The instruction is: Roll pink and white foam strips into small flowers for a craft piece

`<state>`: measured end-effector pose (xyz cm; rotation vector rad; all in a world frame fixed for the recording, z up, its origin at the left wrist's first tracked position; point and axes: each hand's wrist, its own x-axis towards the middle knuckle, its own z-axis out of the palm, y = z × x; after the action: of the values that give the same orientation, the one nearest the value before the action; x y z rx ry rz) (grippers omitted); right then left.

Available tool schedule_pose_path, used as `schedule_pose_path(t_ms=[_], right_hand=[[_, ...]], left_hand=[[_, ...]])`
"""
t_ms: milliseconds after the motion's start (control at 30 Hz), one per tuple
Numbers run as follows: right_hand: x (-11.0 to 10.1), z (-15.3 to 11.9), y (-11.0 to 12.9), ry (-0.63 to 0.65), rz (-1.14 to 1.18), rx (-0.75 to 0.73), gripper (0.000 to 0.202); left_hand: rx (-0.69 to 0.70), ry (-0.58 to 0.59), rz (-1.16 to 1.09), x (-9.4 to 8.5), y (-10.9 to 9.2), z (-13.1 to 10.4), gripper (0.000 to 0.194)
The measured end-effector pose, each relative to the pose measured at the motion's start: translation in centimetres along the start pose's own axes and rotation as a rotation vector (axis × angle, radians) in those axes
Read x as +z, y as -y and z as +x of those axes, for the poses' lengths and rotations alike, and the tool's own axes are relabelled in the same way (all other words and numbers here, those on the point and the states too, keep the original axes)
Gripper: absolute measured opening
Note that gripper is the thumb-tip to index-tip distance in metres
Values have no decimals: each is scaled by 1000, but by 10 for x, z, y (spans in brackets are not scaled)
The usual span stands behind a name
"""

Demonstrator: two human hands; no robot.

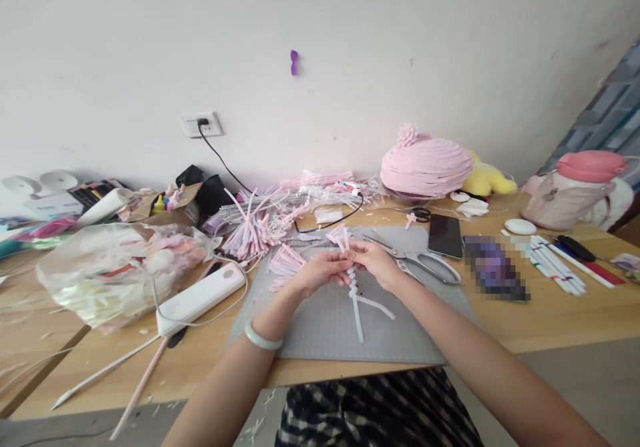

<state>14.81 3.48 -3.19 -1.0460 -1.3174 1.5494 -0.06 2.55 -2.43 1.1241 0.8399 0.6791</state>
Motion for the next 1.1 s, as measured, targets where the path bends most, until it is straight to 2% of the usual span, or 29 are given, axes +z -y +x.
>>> schedule_pose_path(t_ms=[100, 200, 267, 333, 433, 567, 733, 1100], right_hand=[[-1, 0, 2, -93, -35, -112, 36], [-6, -1, 5, -184, -232, -405, 24], [-8, -3, 5, -127, -401, -623, 26], [-10, -4, 3, -46, -512, -728, 38], [-11, -3, 1, -14, -571, -737, 49], [-10, -3, 2, -36, -552, -717, 46], [-12, -4, 3, -49, -547, -731, 42], [-13, -3, 1, -55, -601, -751, 42]], left_hand=[[41, -87, -67, -3, -1, 1, 22], [92, -165, -152, -5, -3, 0, 21], [127, -190, -191, -5, -4, -1, 21], [148, -206, -201, -4, -3, -1, 22], [157, -207, -205, -3, 0, 0, 24], [152, -183, -244, -5, 2, 1, 24], [144, -223, -274, -7, 0, 0, 20], [182, -232, -296, -11, -3, -1, 25]])
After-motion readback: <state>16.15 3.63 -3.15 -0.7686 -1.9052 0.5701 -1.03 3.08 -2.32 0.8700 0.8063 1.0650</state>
